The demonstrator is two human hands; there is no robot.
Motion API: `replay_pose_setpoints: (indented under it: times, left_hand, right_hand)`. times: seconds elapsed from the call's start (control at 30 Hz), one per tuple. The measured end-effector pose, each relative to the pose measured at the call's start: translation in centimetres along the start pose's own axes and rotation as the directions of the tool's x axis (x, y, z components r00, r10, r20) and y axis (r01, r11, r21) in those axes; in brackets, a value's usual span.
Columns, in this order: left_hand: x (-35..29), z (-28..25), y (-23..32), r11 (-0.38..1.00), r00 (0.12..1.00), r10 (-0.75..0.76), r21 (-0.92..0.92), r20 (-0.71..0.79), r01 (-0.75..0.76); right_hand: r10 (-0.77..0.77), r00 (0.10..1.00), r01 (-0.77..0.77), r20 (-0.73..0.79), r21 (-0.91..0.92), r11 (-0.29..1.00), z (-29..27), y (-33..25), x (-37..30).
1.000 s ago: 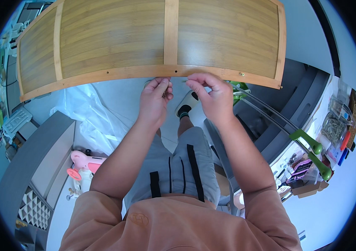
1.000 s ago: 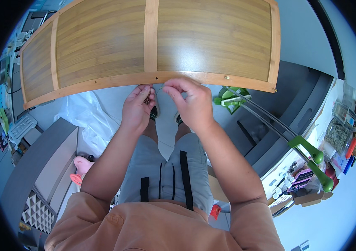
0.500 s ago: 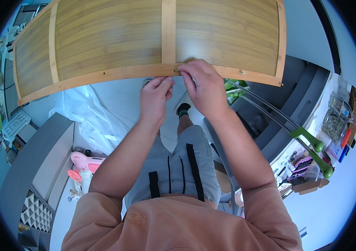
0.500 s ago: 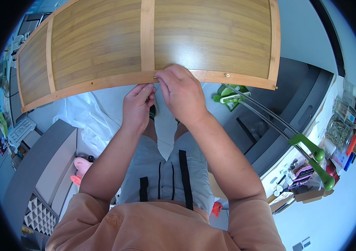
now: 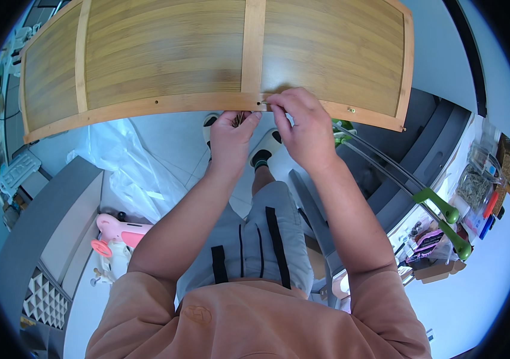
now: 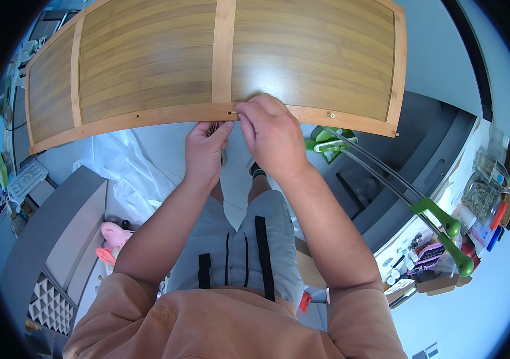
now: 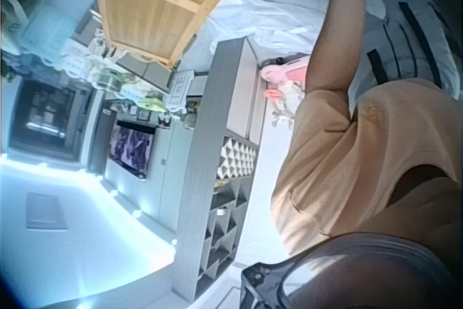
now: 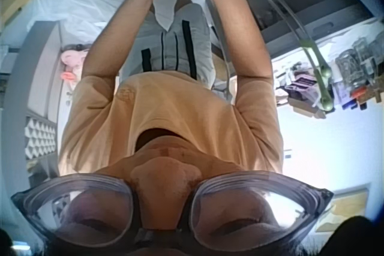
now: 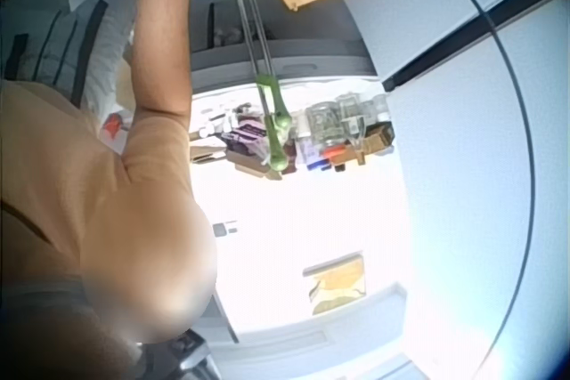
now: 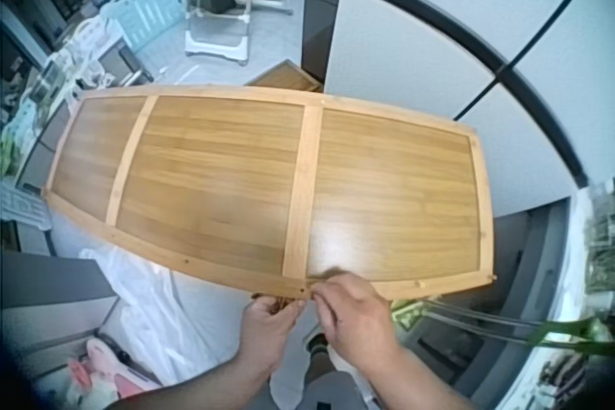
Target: The person assembles a wooden cabinet by using a pink manual screwdriver to tighten screws into pre-drilled holes along the edges and center of a wooden panel.
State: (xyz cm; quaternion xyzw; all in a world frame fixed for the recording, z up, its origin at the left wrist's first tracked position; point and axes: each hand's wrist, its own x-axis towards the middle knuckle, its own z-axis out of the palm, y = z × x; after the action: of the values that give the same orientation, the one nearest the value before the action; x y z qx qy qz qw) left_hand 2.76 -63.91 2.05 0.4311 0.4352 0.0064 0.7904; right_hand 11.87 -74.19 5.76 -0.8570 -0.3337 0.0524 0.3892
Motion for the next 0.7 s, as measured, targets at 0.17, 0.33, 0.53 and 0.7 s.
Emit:
replay_pose_setpoints:
  times: [0.17, 0.33, 0.53, 0.7]
  left_hand:
    - [0.2, 0.1, -0.3, 0.999, 1.000, 0.019, -0.038, 0.006, -0.019]
    - [0.5, 0.8, -0.6, 0.989, 0.988, 0.138, -0.034, -0.065, -0.141]
    - [0.6, 0.7, -1.3, 0.987, 0.985, 0.157, 0.059, -0.078, -0.152]
    - [0.3, 1.0, -0.9, 0.985, 0.984, 0.156, 0.088, -0.087, -0.149]
  right_hand:
    - [-0.079, 0.996, 0.082, 0.049, -0.065, 0.994, 0.0, -0.4, 0.4]
    - [-0.169, 0.930, 0.262, 0.328, -0.265, 0.928, -0.1, -1.8, 1.7]
    - [-0.239, 0.826, 0.415, 0.511, -0.264, 0.871, -0.7, -0.8, 3.2]
    - [-0.207, 0.804, 0.413, 0.557, -0.275, 0.868, -2.1, 0.5, 3.4]
